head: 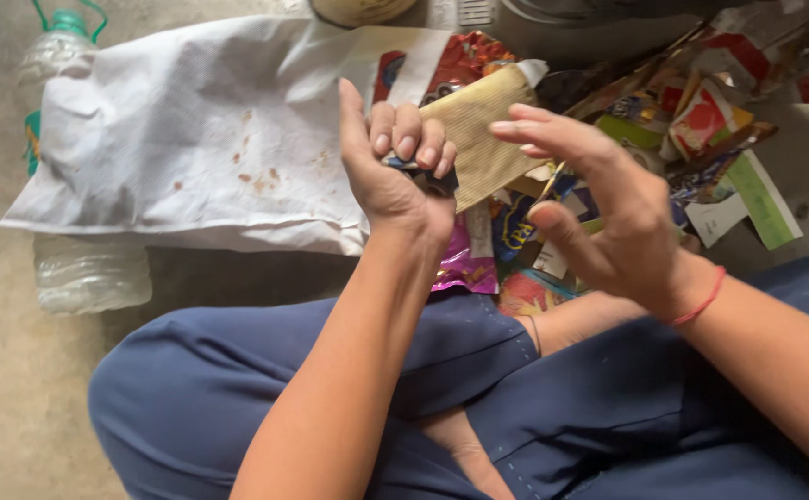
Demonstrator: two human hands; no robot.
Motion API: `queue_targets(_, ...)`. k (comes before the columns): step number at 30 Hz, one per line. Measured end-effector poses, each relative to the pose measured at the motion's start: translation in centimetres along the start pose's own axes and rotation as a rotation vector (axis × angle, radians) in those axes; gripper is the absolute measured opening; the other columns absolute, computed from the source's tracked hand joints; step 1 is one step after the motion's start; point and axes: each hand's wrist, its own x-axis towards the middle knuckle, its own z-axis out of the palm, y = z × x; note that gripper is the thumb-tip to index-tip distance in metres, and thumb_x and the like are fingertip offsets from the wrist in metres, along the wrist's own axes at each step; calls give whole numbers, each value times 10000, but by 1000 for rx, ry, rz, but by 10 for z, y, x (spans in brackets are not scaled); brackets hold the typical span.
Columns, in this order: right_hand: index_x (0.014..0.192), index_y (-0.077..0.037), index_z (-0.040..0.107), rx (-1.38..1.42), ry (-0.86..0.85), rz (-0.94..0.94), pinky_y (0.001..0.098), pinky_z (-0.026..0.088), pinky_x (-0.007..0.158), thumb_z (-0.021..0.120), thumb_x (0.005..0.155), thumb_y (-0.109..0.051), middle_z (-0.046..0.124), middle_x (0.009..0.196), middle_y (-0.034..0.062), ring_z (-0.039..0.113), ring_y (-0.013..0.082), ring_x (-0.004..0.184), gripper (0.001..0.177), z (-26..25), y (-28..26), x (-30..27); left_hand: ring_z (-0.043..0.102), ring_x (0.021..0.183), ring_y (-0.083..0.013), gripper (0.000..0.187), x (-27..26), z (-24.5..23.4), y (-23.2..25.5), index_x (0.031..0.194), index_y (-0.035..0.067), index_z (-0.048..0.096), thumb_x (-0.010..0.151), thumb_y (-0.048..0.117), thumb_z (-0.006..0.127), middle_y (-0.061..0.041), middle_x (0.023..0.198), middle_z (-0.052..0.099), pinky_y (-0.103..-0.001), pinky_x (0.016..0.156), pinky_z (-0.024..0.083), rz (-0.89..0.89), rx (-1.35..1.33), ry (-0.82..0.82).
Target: The person sits on the floor and sorts through a pile of waste, picking up various items such as plastic wrappers and cardboard. They use a small piece of cardboard to rub and clean the items before placing them into a black trash bag.
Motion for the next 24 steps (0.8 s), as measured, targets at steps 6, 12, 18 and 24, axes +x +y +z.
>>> queue_targets(6, 1335, 11, 527, -298, 23, -175, 478, 471, 1161, 595, 1075, -321, 636, 1376, 186, 570, 384, 1369, 428, 3, -4, 6, 310, 408, -93, 636, -6, 7, 1, 594, 216, 298, 1068, 624, 416, 49, 512, 318, -262, 378, 230, -31, 14, -112)
queue_targets(12, 1304, 46, 582, -573, -5, -199, 558, 406, 1131, 633, 956, -348, 574, 1386, 257, 528, 452, 1329, 528, 5, -9, 16, 581, 1182, -186, 775, -40, 17, -44, 1434, 75, 456, 1083, 737, 260, -63, 1277, 592, -337, 1042, 472, -414, -66, -208)
queue_targets(18, 1175, 31, 656, -395, 35, -67, 428, 536, 1063, 667, 1090, -164, 654, 1280, 187, 643, 365, 1224, 213, -18, 2, 13, 447, 1394, -243, 1034, -45, 12, -44, 1648, -4, 215, 1050, 839, 188, -136, 1425, 433, -428, 1239, 322, -573, 152, -520)
queue_targets(24, 646, 36, 620, -350, 101, 198, 326, 378, 507, 697, 1076, -105, 509, 552, 108, 501, 201, 491, 458, -52, 23, 11, 361, 1559, -257, 1054, -59, 16, -64, 1676, 20, 233, 973, 801, 148, -175, 1648, 383, -448, 1361, 212, -807, 542, -645)
